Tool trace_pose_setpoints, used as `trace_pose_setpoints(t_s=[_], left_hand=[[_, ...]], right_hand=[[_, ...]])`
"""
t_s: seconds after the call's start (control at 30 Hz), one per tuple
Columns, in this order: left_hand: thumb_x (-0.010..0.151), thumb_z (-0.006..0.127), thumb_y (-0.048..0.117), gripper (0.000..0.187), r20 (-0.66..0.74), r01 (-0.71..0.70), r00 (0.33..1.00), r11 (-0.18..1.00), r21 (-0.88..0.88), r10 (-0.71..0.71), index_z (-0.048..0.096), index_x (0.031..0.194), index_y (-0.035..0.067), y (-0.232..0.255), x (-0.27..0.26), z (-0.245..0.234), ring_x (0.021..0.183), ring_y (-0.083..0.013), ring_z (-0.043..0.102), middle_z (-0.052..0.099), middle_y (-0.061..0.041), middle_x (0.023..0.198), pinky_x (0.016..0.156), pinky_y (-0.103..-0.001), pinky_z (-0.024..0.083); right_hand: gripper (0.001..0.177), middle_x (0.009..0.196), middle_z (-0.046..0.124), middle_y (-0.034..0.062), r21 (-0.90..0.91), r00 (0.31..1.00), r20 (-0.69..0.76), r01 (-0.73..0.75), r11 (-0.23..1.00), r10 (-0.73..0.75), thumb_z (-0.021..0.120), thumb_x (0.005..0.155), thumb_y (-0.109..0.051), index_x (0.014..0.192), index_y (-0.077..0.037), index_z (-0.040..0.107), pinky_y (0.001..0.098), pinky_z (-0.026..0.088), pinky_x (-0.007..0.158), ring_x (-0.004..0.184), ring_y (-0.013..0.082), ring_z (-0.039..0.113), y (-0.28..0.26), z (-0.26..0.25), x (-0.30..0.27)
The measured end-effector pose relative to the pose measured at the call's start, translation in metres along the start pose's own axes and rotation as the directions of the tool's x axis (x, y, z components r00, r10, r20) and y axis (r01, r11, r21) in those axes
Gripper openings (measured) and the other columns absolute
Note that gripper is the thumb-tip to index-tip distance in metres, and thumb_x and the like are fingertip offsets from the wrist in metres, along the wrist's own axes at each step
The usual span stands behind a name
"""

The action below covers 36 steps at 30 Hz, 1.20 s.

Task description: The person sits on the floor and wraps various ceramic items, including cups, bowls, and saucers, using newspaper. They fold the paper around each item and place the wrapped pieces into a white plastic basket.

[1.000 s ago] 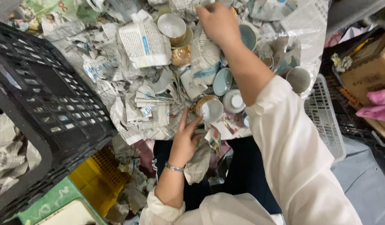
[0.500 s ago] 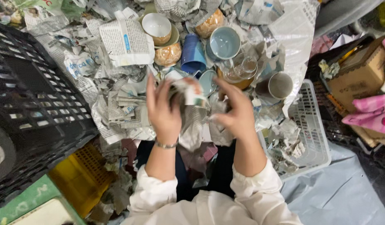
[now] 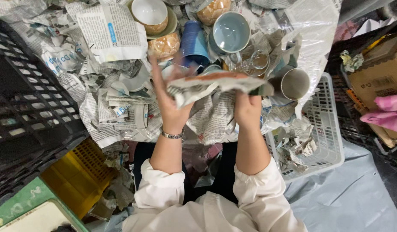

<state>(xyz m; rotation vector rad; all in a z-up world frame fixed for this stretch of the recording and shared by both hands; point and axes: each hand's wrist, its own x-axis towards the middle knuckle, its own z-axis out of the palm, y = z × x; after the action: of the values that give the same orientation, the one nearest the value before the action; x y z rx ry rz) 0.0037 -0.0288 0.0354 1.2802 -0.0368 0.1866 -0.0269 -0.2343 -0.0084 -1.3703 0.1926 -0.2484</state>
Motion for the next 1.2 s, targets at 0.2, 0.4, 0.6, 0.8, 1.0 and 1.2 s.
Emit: trace_pose_setpoints(t_s=[0.2,0.4,0.6,0.8,1.0,1.2], left_hand=[[0.106,0.067,0.04,0.052,0.135,0.076,0.986,0.982,0.171,-0.099,0.064,0.139,0.0,-0.02,-0.004,-0.027,0.108,-0.0211,0.072,0.076,-0.014,0.125,0.098,-0.034,0.058],[0.101,0.055,0.068,0.082,0.268,0.156,0.952,0.988,0.0,-0.151,0.054,0.146,-0.001,-0.012,0.005,-0.038,0.123,-0.0245,0.068,0.066,-0.018,0.138,0.106,-0.037,0.058],[0.098,0.062,0.062,0.08,0.336,0.039,0.942,0.999,-0.034,-0.025,0.051,0.15,0.003,0.001,0.004,-0.031,0.131,-0.0191,0.063,0.064,-0.01,0.142,0.114,-0.035,0.05],[0.104,0.071,0.025,0.037,0.21,0.154,0.962,0.983,0.104,-0.173,0.065,0.133,0.003,-0.003,0.006,-0.028,0.109,-0.0188,0.068,0.072,-0.007,0.12,0.099,-0.034,0.054],[0.106,0.069,0.03,0.032,0.03,-0.114,0.993,0.838,0.534,0.116,0.069,0.127,0.006,-0.002,0.006,-0.018,0.103,-0.0239,0.075,0.074,-0.012,0.114,0.091,-0.034,0.059],[0.085,0.075,0.064,0.075,0.367,-0.304,0.92,0.841,0.448,0.137,0.067,0.13,0.004,0.0,0.008,-0.018,0.113,-0.0286,0.075,0.074,-0.015,0.121,0.096,-0.036,0.06]], right_hand=[[0.019,0.102,0.069,0.0045,-0.06,0.967,-0.217,-0.15,0.987,0.134,0.06,0.107,-0.012,0.107,0.003,0.072,0.0279,0.046,0.084,0.093,0.0109,0.058,0.001,-0.014,0.015],[0.02,0.114,0.072,0.0041,-0.055,0.979,-0.133,-0.162,0.985,0.154,0.063,0.099,-0.005,0.117,0.002,0.069,0.0275,0.05,0.095,0.105,0.0113,0.065,-0.03,0.006,0.017],[0.024,0.115,0.069,0.0058,-0.191,0.989,-0.001,-0.145,0.971,0.148,0.064,0.103,-0.004,0.126,0.004,0.068,0.0294,0.049,0.092,0.102,0.0129,0.061,-0.04,0.016,0.016],[0.06,0.123,0.062,0.0072,-0.322,0.99,-0.041,0.112,0.94,-0.132,0.073,0.101,0.002,0.15,-0.003,0.039,0.0304,0.051,0.091,0.107,0.0134,0.062,-0.052,0.03,0.016],[0.049,0.114,0.062,0.0087,-0.622,0.811,0.241,0.551,0.556,-0.534,0.083,0.09,-0.003,0.131,-0.01,0.058,0.0376,0.057,0.078,0.1,0.0239,0.066,-0.087,0.056,0.009],[0.048,0.111,0.064,0.0115,-0.756,0.86,0.348,0.493,0.431,-0.374,0.094,0.077,-0.015,0.117,-0.006,0.07,0.0403,0.056,0.08,0.096,0.0302,0.067,-0.091,0.067,0.004]])
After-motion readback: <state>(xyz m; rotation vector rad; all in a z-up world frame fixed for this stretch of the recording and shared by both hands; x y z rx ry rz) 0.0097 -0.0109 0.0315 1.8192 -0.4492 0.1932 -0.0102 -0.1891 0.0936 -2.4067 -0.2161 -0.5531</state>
